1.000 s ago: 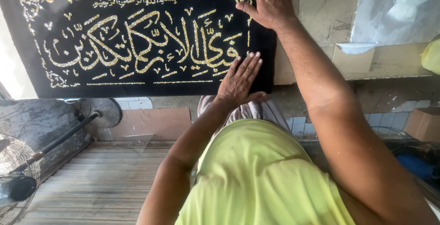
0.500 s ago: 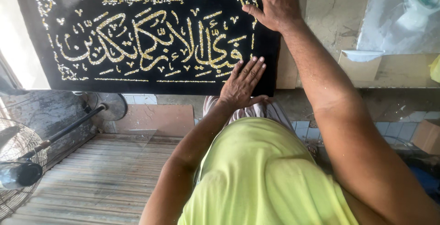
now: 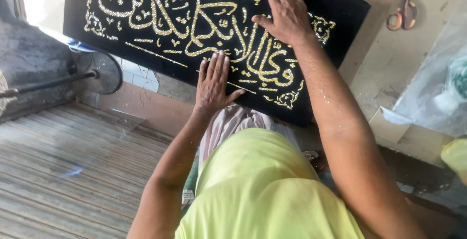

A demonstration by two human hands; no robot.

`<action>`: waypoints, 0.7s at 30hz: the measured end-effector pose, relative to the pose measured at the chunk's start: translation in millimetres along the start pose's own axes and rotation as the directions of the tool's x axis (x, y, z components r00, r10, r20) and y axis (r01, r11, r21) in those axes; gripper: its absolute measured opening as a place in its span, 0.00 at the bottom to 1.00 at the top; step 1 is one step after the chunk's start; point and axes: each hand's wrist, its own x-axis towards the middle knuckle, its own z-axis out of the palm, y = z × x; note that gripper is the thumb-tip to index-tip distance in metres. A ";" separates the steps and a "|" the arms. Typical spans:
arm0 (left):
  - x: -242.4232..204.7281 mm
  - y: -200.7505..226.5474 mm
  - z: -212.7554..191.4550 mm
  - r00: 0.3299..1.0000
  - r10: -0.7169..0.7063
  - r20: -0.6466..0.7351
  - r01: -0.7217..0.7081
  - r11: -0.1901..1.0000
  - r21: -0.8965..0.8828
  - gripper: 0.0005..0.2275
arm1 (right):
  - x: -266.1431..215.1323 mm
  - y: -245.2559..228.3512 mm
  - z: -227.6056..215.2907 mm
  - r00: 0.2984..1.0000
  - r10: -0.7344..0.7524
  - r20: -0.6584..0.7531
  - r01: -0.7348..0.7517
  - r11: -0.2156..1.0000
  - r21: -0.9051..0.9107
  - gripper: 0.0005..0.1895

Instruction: The person applies white adhesive to a rectangular cardboard sheet using a small card, then places a black fabric with gold Arabic calligraphy onto the glued surface and presses it down. The person repeats this process with a second cardboard sheet and a second fabric piece.

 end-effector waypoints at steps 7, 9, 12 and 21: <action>-3.1 -17.3 1.1 0.995 0.016 0.103 -0.011 0.999 -0.052 0.47 | 12.2 -2.6 1.6 0.996 0.086 0.038 -0.083 0.994 -0.064 0.60; -8.5 -23.4 -2.7 0.995 0.090 0.038 -0.086 0.991 -0.103 0.46 | 13.8 -12.0 -2.3 0.992 0.115 0.052 -0.110 0.990 -0.090 0.60; -13.1 -56.0 -15.3 0.992 0.122 -0.013 -0.123 0.985 -0.121 0.44 | 34.1 -35.0 -2.2 0.993 0.109 0.036 -0.104 0.985 -0.135 0.60; -6.8 -157.5 -43.0 0.999 -0.022 0.047 0.027 0.994 -0.105 0.43 | 126.2 -111.9 30.9 0.998 -0.055 0.034 0.057 0.997 -0.057 0.60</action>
